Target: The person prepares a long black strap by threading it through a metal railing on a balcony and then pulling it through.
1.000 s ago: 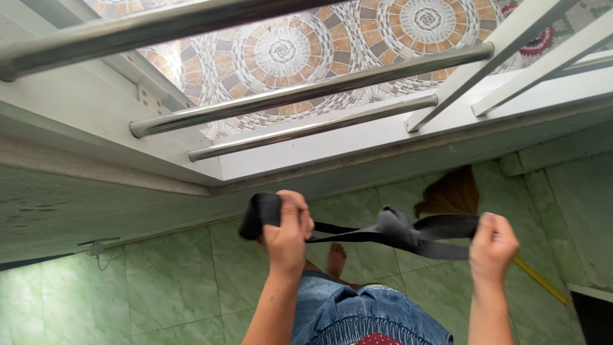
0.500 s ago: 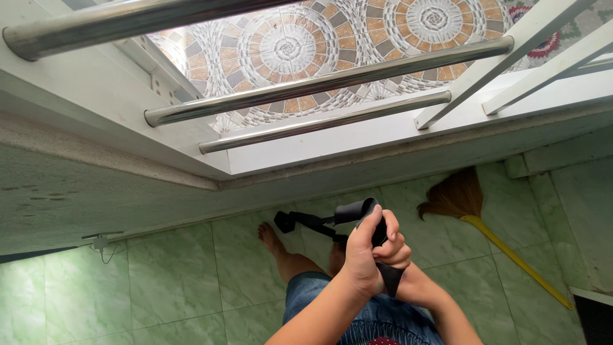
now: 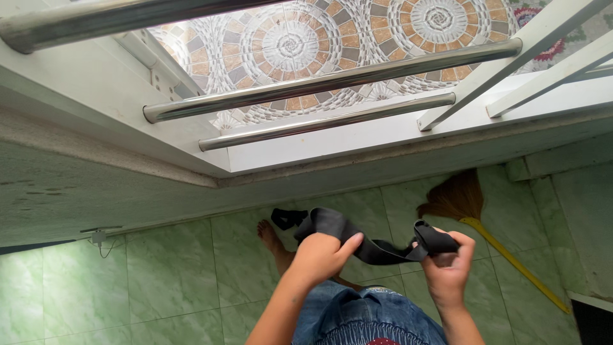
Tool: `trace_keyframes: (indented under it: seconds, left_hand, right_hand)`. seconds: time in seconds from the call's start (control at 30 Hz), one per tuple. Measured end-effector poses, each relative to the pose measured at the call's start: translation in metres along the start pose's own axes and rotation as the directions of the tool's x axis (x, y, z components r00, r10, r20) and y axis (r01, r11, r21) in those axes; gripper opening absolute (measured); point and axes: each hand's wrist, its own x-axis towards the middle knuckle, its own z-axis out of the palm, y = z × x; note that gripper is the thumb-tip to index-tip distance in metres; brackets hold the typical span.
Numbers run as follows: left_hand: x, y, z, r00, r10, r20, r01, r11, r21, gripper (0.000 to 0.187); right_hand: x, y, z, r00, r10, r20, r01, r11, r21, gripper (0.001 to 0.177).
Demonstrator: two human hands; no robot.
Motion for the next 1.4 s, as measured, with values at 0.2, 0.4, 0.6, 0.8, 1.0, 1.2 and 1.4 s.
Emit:
trace_keyframes:
  seconds: [0.2,0.4,0.6,0.8,1.0,1.2,1.4]
  left_hand:
    - [-0.013,0.016,-0.019,0.979,0.107,0.174,-0.104,0.994,-0.026,0.038]
    - [0.005,0.036,0.031,0.866,0.496,0.059,-0.497,0.841,0.215,0.060]
    - [0.029,0.025,0.068,0.894,0.444,0.066,-0.416,0.874,-0.252,0.028]
    - [0.021,0.025,0.056,0.975,0.212,0.074,-0.181,0.937,-0.300,0.027]
    - [0.025,0.020,0.083,0.994,-0.096,0.058,0.098,0.489,-0.867,0.029]
    - [0.021,0.022,0.073,0.942,-0.264,0.208,0.232,0.063,-0.971,0.032]
    - [0.015,0.013,0.089,0.947,-0.317,-0.055,0.029,0.255,-0.967,0.035]
  right_hand:
    - [-0.007,-0.001,-0.005,0.925,-0.375,0.059,0.365,0.836,-0.410,0.083]
    - [-0.011,-0.031,0.019,0.887,-0.396,0.237,0.450,0.625,-0.638,0.079]
    - [0.001,-0.057,0.021,0.971,-0.153,0.183,0.219,0.876,-0.431,0.062]
    - [0.001,-0.015,-0.008,0.990,0.031,0.141,0.075,0.725,-0.685,0.021]
    - [0.006,-0.008,-0.018,0.810,0.585,-0.021,-0.522,0.738,0.428,0.009]
    - [0.017,0.010,-0.037,0.660,0.749,0.055,-0.563,0.445,0.697,0.022]
    - [0.033,0.061,-0.105,0.663,0.748,-0.034,-0.392,0.386,0.835,0.029]
